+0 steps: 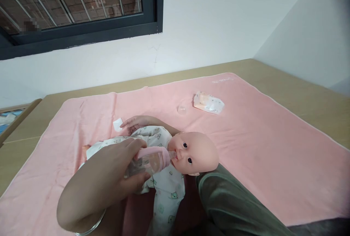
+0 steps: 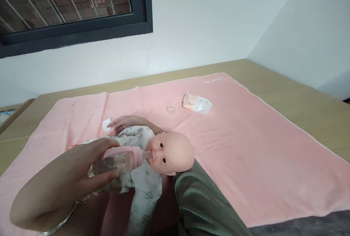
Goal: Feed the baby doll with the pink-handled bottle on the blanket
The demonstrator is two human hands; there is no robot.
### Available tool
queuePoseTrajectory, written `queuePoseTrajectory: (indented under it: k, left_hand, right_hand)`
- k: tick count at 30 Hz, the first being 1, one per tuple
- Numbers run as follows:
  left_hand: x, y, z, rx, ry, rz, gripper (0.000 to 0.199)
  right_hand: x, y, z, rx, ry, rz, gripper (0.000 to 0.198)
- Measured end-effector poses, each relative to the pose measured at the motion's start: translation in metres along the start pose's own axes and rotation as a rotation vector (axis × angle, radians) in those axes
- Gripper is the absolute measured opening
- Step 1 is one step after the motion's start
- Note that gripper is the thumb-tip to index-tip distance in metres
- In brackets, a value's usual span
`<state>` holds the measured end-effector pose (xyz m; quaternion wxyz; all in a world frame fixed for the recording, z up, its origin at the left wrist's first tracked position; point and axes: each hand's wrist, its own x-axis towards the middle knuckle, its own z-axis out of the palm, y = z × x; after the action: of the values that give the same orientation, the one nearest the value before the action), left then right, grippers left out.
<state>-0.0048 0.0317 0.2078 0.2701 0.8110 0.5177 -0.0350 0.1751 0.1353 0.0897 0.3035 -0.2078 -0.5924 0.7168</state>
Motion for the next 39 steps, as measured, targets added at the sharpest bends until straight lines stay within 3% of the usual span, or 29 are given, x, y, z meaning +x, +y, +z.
queuePoseTrajectory:
  k: [3,8,16,21,25,27,39]
  left_hand:
    - [-0.001,-0.003,0.002,-0.004,0.003,-0.007,0.036]
    - [-0.001,-0.005,0.005,-0.008,0.011,-0.037,0.042]
    - [0.0,-0.004,0.002,-0.026,-0.013,-0.037,0.042]
    - [0.0,-0.004,0.004,-0.025,-0.006,-0.032,0.04]
    - [0.0,-0.005,0.006,-0.028,0.016,-0.018,0.044]
    - [0.001,-0.005,0.006,-0.03,0.026,-0.013,0.043]
    - [0.0,-0.006,0.005,0.01,0.011,-0.029,0.047]
  right_hand:
    - [0.001,0.0,-0.001,0.003,-0.043,0.005,0.025]
    - [-0.003,0.0,0.004,0.027,0.013,-0.047,0.022]
    - [0.005,0.005,-0.002,0.015,-0.001,0.005,0.024]
    - [0.042,0.032,-0.022,0.045,-0.06,0.076,0.022]
    - [0.085,0.061,-0.044,0.076,-0.189,0.323,0.025]
    - [0.099,0.072,-0.052,0.083,-0.206,0.372,0.028]
    - [0.107,0.088,-0.057,0.118,-0.222,0.378,0.031]
